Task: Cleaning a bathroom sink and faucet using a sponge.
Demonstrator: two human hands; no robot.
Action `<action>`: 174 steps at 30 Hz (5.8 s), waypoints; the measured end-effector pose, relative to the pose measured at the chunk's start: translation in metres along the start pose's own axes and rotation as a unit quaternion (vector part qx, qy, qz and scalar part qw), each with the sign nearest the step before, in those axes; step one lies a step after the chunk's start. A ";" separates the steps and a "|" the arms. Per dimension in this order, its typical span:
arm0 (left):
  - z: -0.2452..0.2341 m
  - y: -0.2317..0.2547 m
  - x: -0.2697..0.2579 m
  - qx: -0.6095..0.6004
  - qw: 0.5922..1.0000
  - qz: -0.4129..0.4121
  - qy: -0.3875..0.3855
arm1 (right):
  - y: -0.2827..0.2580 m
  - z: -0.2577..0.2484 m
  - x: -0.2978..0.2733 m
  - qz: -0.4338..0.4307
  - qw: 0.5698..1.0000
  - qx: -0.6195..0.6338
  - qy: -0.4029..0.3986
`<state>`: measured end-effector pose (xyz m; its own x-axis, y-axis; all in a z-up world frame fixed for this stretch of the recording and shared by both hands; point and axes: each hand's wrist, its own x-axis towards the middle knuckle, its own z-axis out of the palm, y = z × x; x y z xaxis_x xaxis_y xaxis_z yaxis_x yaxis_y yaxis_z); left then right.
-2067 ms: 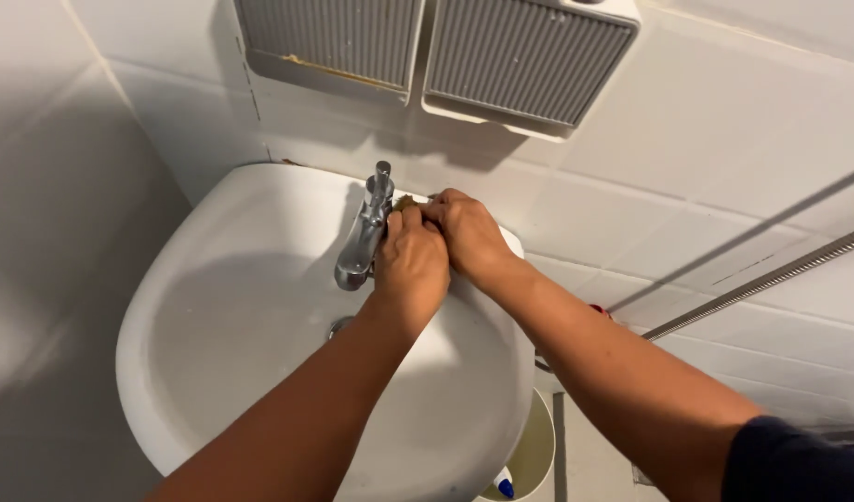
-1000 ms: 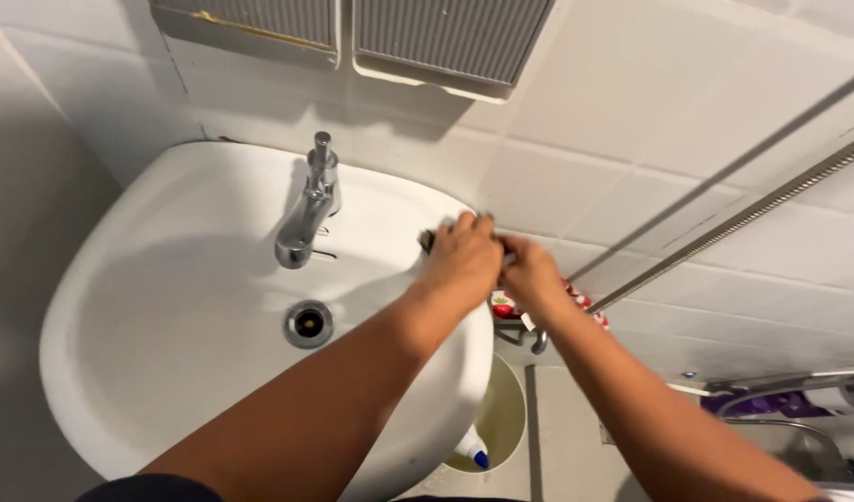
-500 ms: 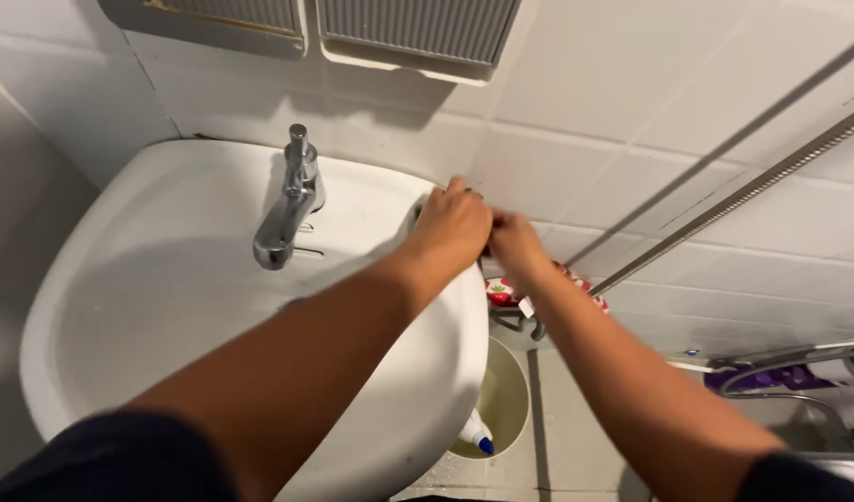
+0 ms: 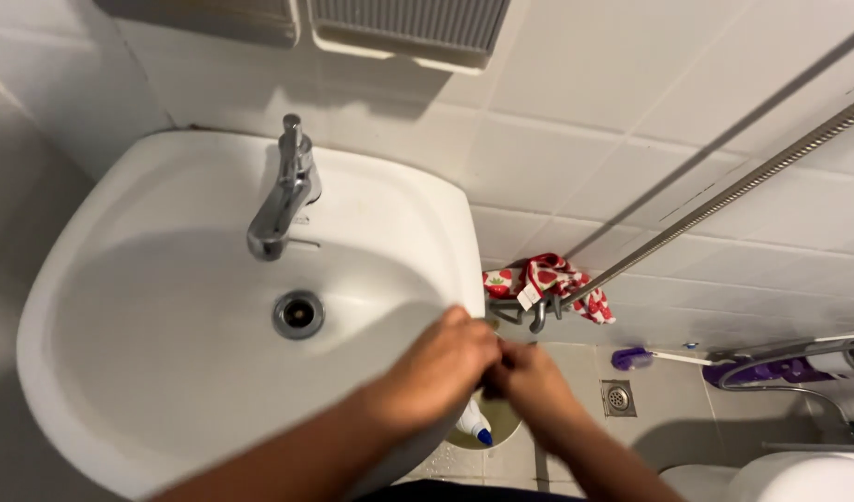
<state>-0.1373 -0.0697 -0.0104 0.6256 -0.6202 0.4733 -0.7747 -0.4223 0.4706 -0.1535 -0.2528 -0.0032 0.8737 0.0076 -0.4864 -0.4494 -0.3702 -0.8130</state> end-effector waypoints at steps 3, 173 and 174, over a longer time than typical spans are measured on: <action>-0.027 -0.036 0.035 -0.055 0.998 -0.033 0.010 | 0.000 -0.019 0.068 -0.075 0.994 -0.080 0.013; -0.212 -0.220 -0.072 0.197 0.930 -0.303 0.062 | -0.173 0.290 0.113 -0.504 0.828 -0.196 0.147; -0.204 -0.227 -0.069 0.211 0.943 -0.249 0.069 | -0.165 0.288 0.124 -0.549 0.793 -0.192 0.183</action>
<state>0.0140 0.2038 0.0018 0.9048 -0.1956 0.3782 -0.3310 -0.8819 0.3356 -0.0241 0.0768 -0.0213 0.7265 0.2762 0.6292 0.6470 -0.5832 -0.4911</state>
